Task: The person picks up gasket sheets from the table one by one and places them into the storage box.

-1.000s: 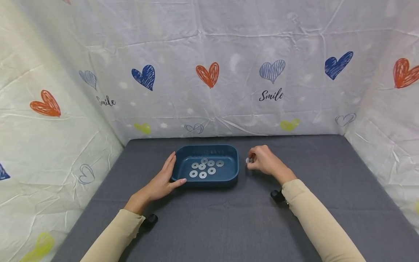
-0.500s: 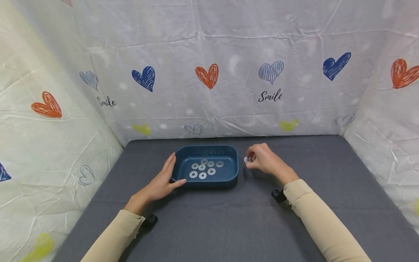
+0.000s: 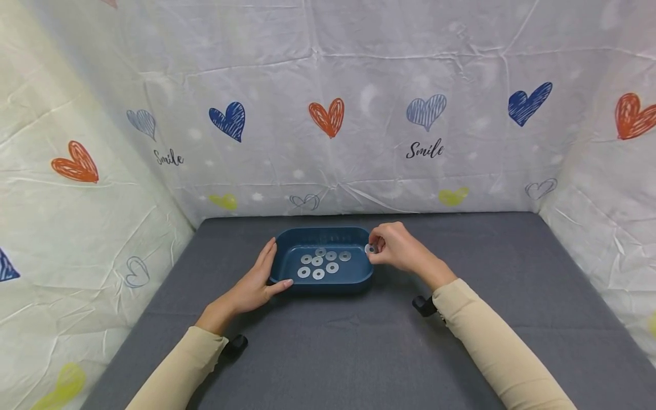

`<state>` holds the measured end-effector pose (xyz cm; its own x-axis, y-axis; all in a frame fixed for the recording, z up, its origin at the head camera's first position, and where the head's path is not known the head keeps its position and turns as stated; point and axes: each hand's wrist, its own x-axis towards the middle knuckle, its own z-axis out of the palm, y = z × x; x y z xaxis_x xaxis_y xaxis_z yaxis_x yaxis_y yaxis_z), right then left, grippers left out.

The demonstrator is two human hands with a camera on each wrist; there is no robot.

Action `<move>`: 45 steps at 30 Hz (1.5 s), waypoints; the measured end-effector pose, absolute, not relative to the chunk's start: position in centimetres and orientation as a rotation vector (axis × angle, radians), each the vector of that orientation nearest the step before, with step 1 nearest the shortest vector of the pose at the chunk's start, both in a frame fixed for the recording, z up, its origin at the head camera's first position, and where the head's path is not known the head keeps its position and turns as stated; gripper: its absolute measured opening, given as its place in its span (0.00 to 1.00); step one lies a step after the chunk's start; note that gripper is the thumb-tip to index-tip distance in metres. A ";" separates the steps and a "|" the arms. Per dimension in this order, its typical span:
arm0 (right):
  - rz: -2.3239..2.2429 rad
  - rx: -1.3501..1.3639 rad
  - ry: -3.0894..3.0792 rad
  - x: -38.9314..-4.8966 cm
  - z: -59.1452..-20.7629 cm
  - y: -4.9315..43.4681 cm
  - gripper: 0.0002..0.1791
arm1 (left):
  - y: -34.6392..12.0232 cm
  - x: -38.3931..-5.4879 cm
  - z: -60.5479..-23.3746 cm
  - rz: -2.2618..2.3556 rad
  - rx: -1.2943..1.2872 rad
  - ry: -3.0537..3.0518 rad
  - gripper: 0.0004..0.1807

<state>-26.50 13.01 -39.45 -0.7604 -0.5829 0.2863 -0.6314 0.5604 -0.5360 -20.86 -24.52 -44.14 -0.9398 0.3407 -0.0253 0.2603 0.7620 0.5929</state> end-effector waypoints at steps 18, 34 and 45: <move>1.025 1.217 -2.728 -27.1 -41.0 8.4 0.09 | -24.4 -20.7 -44.2 0.941 0.496 2.818 0.61; 0.640 1.384 -2.962 -27.6 -42.1 6.1 0.05 | -23.7 -20.5 -44.1 0.950 0.489 2.803 0.61; 0.436 1.245 -2.998 -26.6 -40.1 7.4 0.16 | -23.8 -21.2 -43.8 0.926 0.522 2.807 0.61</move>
<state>-26.58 7.45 -40.09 -0.7034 -0.7105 -0.0212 -0.6750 0.6770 -0.2933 -21.21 -23.77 -43.83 -0.9301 0.3666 -0.0234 0.2806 0.7503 0.5986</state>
